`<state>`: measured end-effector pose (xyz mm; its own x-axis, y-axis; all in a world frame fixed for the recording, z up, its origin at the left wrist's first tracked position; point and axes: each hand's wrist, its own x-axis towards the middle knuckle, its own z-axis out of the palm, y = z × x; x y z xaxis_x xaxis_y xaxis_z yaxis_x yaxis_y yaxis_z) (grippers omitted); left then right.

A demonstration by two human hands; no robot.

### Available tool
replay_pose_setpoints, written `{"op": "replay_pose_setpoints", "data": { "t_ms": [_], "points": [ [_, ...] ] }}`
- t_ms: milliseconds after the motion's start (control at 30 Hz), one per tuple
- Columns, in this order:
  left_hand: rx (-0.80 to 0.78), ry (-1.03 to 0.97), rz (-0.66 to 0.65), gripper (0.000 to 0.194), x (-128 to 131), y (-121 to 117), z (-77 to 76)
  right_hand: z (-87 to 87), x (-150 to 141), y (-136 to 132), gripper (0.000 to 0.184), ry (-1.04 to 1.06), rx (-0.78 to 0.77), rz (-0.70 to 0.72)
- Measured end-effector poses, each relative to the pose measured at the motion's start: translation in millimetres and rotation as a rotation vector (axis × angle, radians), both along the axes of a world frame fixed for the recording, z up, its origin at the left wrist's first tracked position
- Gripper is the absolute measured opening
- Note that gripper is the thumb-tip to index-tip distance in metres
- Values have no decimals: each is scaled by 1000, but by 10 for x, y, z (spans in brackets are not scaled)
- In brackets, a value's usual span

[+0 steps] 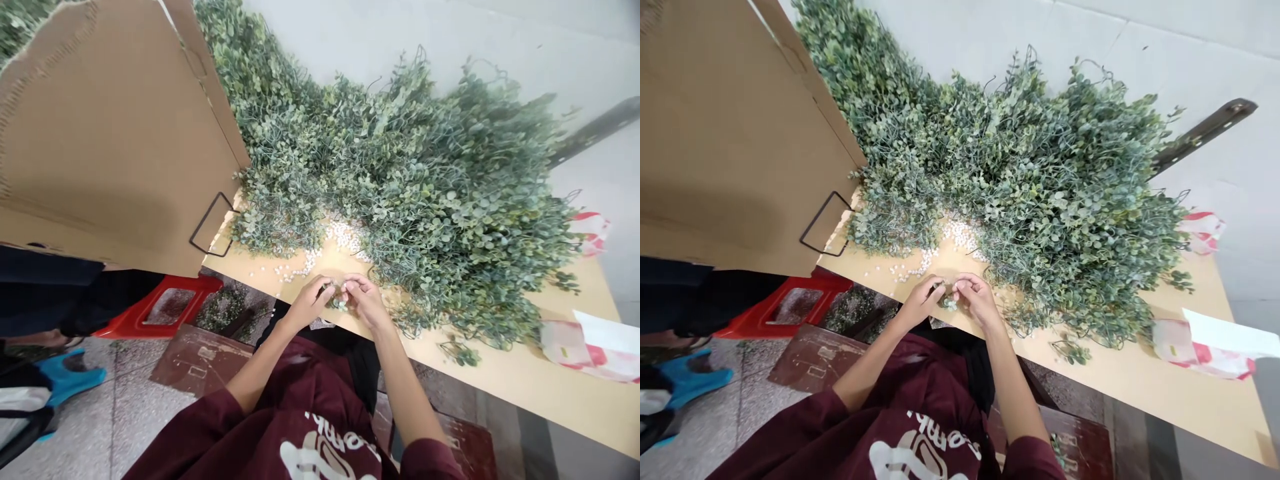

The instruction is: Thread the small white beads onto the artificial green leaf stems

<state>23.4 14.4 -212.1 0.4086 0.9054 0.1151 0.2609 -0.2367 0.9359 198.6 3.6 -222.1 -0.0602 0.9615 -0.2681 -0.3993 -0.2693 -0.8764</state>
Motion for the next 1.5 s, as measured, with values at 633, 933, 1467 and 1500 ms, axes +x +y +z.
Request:
{"op": "replay_pose_setpoints", "data": {
  "t_ms": [633,933,1467,1500],
  "points": [
    [62,31,-157,37,29,2,18,47,-7,-27,22,130,-71,137],
    [50,32,-167,37,22,12,6,29,-4,-28,19,125,-63,165],
    [35,-12,-170,39,7,17,2,39,-101,-60,23,8,-59,89],
    [33,-18,-170,39,5,18,5,44,-110,-59,23,5,-58,87]
  ]
}}
